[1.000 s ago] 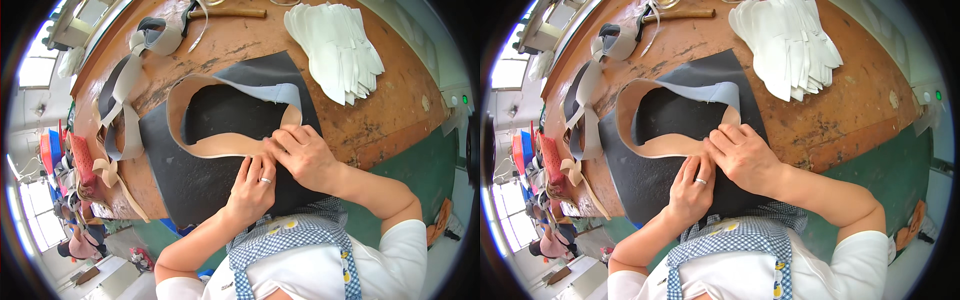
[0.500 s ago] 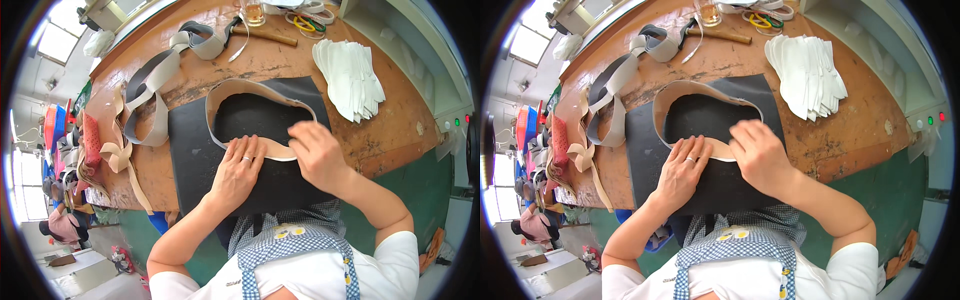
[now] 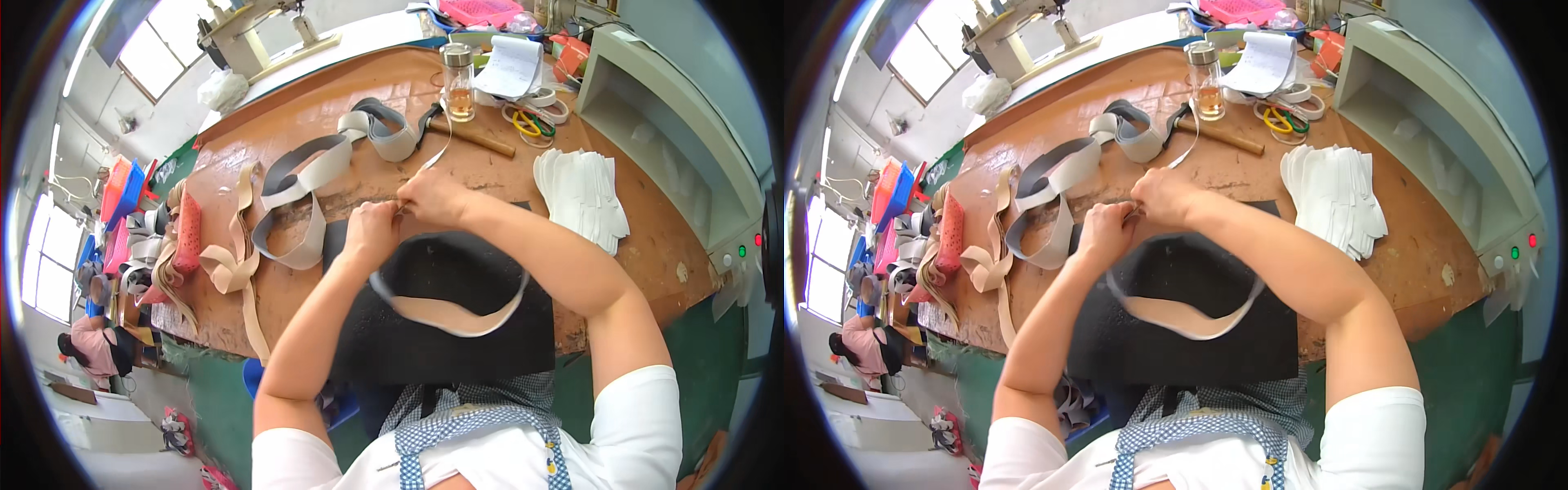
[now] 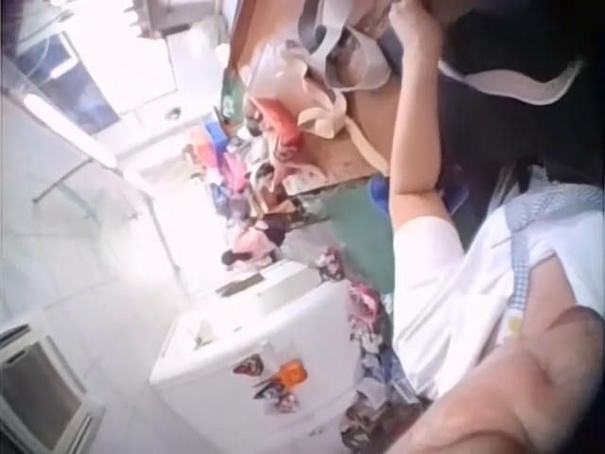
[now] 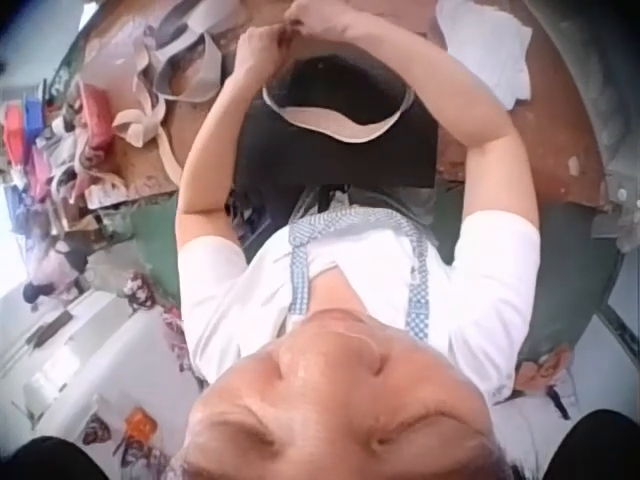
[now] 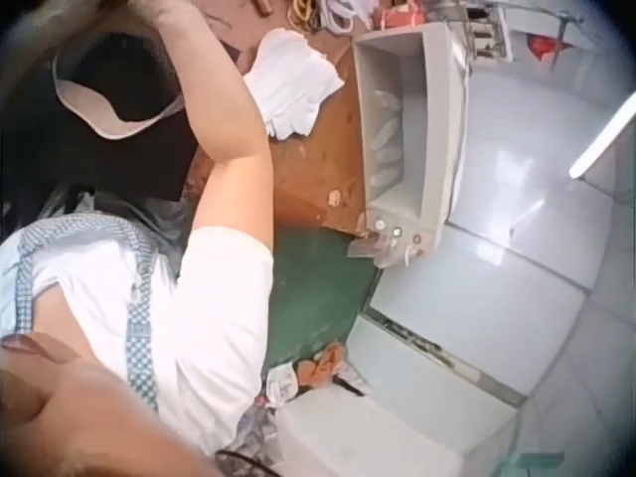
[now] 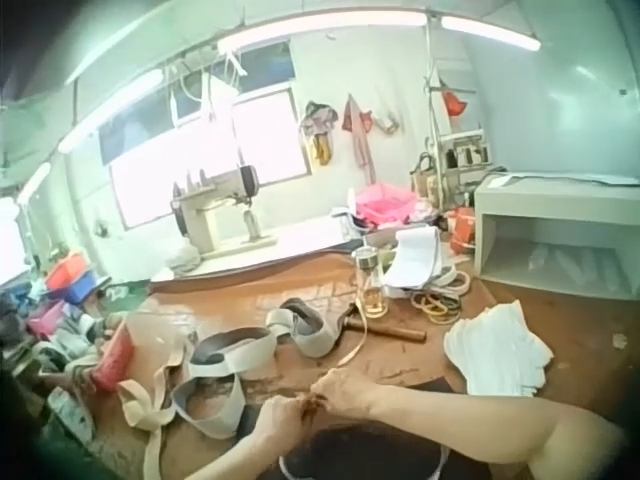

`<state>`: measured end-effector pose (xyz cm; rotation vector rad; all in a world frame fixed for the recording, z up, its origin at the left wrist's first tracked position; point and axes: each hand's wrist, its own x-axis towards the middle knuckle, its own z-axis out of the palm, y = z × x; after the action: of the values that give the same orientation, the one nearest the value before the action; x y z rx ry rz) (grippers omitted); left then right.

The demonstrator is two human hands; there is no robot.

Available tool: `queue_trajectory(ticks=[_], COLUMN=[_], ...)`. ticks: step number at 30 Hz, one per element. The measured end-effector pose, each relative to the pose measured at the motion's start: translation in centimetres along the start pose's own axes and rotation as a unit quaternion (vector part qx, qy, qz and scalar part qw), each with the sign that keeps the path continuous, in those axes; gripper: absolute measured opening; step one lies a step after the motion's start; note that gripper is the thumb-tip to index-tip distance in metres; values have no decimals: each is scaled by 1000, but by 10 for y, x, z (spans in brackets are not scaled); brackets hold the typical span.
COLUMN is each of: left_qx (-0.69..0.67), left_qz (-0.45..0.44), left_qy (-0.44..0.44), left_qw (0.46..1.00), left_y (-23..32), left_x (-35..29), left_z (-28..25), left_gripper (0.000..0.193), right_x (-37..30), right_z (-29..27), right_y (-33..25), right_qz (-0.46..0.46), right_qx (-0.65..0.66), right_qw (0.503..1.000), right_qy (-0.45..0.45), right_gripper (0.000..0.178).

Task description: Assembling and lining various shoe upper components at a workshop bench.

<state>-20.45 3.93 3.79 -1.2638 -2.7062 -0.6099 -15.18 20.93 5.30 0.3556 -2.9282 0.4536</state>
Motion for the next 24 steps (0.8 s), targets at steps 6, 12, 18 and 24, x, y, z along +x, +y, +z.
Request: queue_trajectory(ticks=[6, 12, 18, 24], left_qx=[72, 281, 369, 2], left_qz=[50, 47, 16, 386], left_qy=[-131, -184, -307, -201], left_qw=[987, 941, 877, 900], left_y=[0, 35, 53, 53], left_x=[-15, -23, -12, -27], left_z=[-7, -55, -70, -26], left_gripper=[12, 8, 24, 72], right_x=[-23, -90, -161, -165], right_z=[12, 2, 15, 27], right_y=[1, -28, -72, -39], right_qz=[-17, 150, 305, 237], right_qx=[221, 244, 281, 488], right_qw=[975, 958, 910, 839], right_qy=[-36, 18, 11, -36], right_gripper=[28, 69, 57, 28])
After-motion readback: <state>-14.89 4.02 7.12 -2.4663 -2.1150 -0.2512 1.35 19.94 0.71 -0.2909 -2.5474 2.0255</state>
